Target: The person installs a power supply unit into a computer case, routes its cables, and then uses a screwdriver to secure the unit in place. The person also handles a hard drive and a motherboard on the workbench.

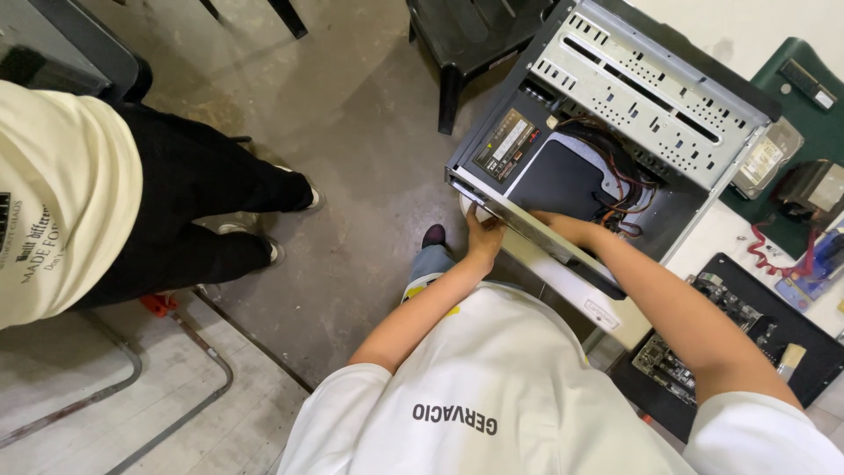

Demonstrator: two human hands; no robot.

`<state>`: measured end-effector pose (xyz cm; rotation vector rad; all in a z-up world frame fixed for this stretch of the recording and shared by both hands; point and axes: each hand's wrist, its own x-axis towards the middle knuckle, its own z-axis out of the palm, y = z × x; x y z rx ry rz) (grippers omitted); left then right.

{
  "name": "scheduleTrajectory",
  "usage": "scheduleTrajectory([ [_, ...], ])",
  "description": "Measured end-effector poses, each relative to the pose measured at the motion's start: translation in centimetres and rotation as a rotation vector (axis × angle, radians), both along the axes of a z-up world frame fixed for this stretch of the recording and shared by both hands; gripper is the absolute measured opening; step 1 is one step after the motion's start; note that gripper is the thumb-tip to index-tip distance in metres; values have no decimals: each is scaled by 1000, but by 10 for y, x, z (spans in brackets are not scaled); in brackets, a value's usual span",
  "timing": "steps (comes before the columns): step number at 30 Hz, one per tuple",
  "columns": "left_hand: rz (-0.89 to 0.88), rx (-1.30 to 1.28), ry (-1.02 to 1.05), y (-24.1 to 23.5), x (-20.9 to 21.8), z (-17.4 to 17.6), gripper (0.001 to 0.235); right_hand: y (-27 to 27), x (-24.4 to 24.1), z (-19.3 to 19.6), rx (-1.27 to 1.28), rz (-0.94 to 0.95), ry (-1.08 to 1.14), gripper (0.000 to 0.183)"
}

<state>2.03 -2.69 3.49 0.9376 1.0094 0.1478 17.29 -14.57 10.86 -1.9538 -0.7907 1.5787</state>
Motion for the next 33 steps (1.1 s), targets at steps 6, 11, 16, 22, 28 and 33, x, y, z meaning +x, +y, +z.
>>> scheduleTrajectory([
  [6, -100, 86, 56, 13, -4, -36, 72, 16, -3, 10, 82, 41, -10, 75],
  [11, -268, 332, -95, 34, -17, -47, 44, 22, -6, 4, -1, 46, -5, 78],
  [16, -357, 717, -87, 49, -24, -11, 32, 21, -4, -3, -66, 47, -4, 80],
  [22, -380, 851, -103, 60, -20, -22, 29, 20, 1, -12, -143, 34, -7, 83],
  [28, -392, 769, -37, 58, -17, -27, 23, 10, 12, -49, -197, 45, -35, 80],
  [33, -384, 773, -37, 54, -19, -13, 24, 3, 23, -62, -134, 57, -7, 71],
])
